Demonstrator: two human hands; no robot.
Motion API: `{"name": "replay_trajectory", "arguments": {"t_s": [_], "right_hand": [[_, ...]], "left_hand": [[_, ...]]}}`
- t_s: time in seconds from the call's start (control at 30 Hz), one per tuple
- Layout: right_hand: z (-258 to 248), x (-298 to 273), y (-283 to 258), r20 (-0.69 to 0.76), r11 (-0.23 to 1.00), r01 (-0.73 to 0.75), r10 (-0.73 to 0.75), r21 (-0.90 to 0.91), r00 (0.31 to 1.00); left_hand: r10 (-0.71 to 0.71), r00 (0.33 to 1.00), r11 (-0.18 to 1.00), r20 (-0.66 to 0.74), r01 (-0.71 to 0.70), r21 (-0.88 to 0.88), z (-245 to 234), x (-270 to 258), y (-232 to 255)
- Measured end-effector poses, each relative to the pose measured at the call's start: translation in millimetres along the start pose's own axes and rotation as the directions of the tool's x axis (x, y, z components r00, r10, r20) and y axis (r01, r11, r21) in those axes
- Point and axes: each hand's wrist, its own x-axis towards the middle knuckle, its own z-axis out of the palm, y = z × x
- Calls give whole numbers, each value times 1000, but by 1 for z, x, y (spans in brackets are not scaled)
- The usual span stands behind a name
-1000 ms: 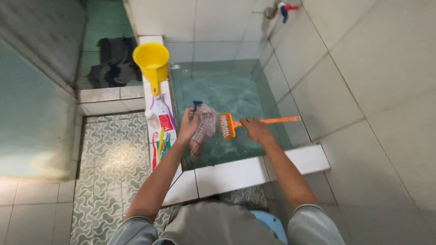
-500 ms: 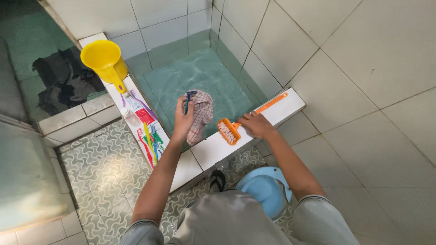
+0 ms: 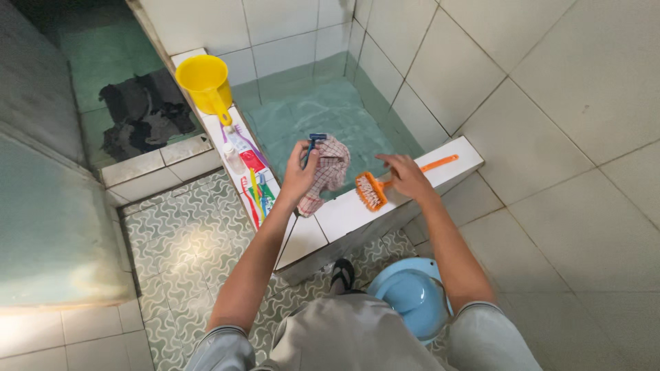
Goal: The person scrubs bathroom wall tiles with a brush and then wipes a razor and a toothbrush using a cloth.
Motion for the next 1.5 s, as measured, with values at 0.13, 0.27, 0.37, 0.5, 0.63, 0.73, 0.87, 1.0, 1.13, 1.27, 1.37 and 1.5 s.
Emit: {"name": "replay_trajectory", "arguments": {"t_s": [0.13, 0.27, 0.37, 0.5, 0.63, 0.73, 0.87, 1.0, 1.13, 1.27, 1.37, 1.5], "right_hand": [[7, 30, -94, 138, 846, 11, -100, 533, 985], [35, 36, -155, -126, 546, 285, -310, 788, 942], [49, 43, -161, -218, 548, 289, -191, 785, 957], [57, 48, -182, -266, 427, 308, -156, 850, 951], [67, 64, -232, -330, 386, 393, -222, 835, 918], [90, 81, -277, -193, 173, 226, -191, 959, 963], [123, 91, -336, -56, 70, 75, -241, 995, 969], [152, 91, -390, -254, 192, 359, -420, 913, 871], [174, 80, -432, -397, 179, 578, -565, 796, 723], [185, 64, -463, -146, -60, 139, -620, 989, 771], [195, 55, -479, 156, -107, -323, -708, 940, 688], [216, 32, -489, 118, 47, -139, -816, 989, 565]], "left_hand": [[-67, 998, 990, -11, 65, -127, -4, -4, 6], [40, 999, 982, 14, -37, -183, -12, -14, 20], [-24, 998, 963, 59, 39, -267, -27, -32, 39], [239, 970, 969, -36, -236, 77, -49, -61, 87], [420, 891, 814, -173, -286, 506, -75, -90, 139], [311, 903, 854, -297, -128, 505, -101, -111, 160], [552, 789, 524, -269, -77, 849, -135, -150, 178], [641, 696, 455, -323, -6, 891, -159, -191, 190], [545, 594, 628, -592, 180, 757, -184, -220, 197], [294, 540, 869, -788, 193, 456, -200, -245, 187], [193, 407, 970, -893, 59, 236, -207, -262, 178], [148, 116, 973, -982, 162, 165, -188, -298, 177]]}}
